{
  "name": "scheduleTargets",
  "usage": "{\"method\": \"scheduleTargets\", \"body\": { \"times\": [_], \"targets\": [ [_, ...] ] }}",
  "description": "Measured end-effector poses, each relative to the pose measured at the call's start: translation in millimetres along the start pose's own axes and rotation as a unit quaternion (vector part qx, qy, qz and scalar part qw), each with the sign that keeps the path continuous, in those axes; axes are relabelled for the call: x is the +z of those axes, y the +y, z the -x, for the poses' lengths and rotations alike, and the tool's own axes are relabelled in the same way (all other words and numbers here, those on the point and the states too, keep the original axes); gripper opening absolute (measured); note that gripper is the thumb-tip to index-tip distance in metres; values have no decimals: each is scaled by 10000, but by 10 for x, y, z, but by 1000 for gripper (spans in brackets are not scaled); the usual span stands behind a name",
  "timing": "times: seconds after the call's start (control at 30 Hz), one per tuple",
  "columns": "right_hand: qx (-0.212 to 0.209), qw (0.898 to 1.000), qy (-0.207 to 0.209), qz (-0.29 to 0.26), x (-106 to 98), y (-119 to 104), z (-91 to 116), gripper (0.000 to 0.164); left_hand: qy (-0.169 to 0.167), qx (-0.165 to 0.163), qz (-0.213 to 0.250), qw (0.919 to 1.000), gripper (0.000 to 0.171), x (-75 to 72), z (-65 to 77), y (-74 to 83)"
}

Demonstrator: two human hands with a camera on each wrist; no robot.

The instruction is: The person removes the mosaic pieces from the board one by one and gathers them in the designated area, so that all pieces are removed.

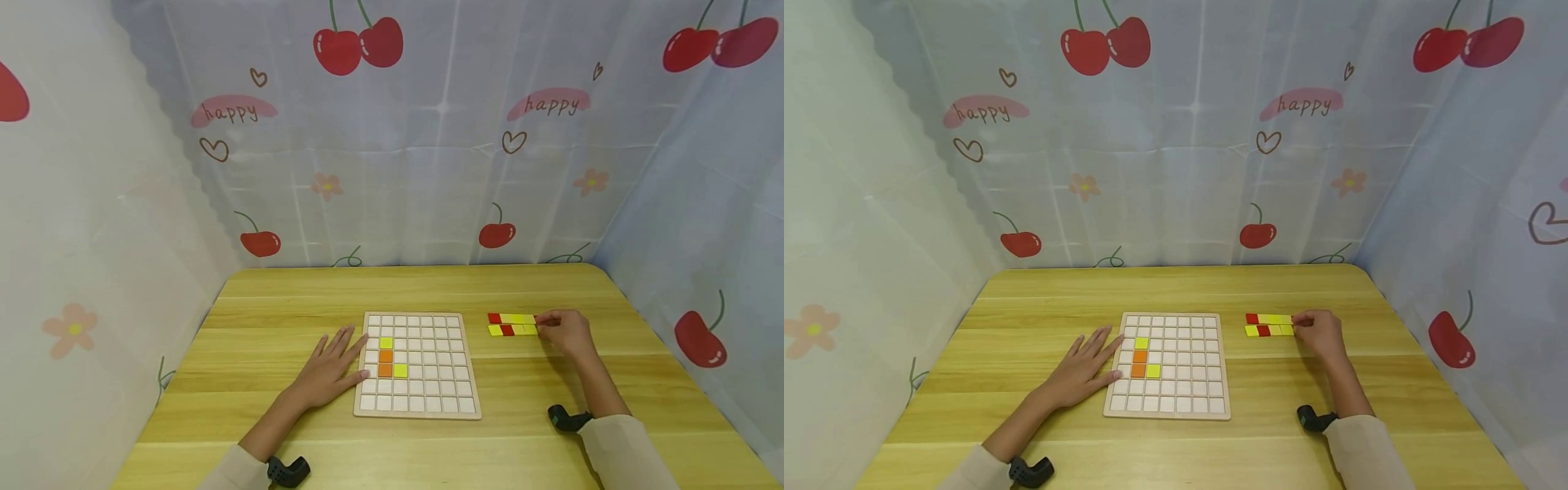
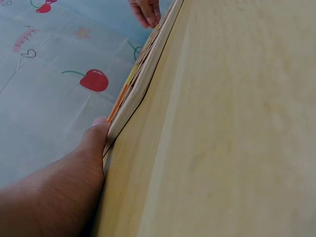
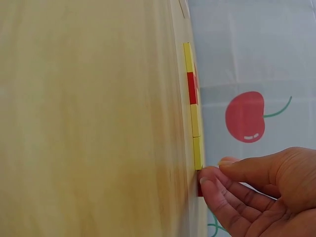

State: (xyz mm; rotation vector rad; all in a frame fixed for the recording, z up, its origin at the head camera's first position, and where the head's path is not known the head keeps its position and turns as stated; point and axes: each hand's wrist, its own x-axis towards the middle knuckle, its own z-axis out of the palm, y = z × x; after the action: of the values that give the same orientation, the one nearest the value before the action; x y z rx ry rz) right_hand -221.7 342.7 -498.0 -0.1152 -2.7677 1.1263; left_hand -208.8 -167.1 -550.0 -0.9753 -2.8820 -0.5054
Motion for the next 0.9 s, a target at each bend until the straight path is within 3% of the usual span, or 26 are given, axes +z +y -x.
{"method": "scheduleTargets", "body": {
  "times": [0.27,0.63,0.9],
  "targets": [
    [-56,9999,53,-79,-24,-40,13,17,121,56,12,9999,74,10,-1,2],
    [-116,9993,34,-341,-68,-101,-16,20,46,24,-45,10000,74,15,-7,-14],
    [-421,9989,93,-205,-84,-225,16,22,139,86,-32,9999,74,35,-7,-31]
  ]
}}
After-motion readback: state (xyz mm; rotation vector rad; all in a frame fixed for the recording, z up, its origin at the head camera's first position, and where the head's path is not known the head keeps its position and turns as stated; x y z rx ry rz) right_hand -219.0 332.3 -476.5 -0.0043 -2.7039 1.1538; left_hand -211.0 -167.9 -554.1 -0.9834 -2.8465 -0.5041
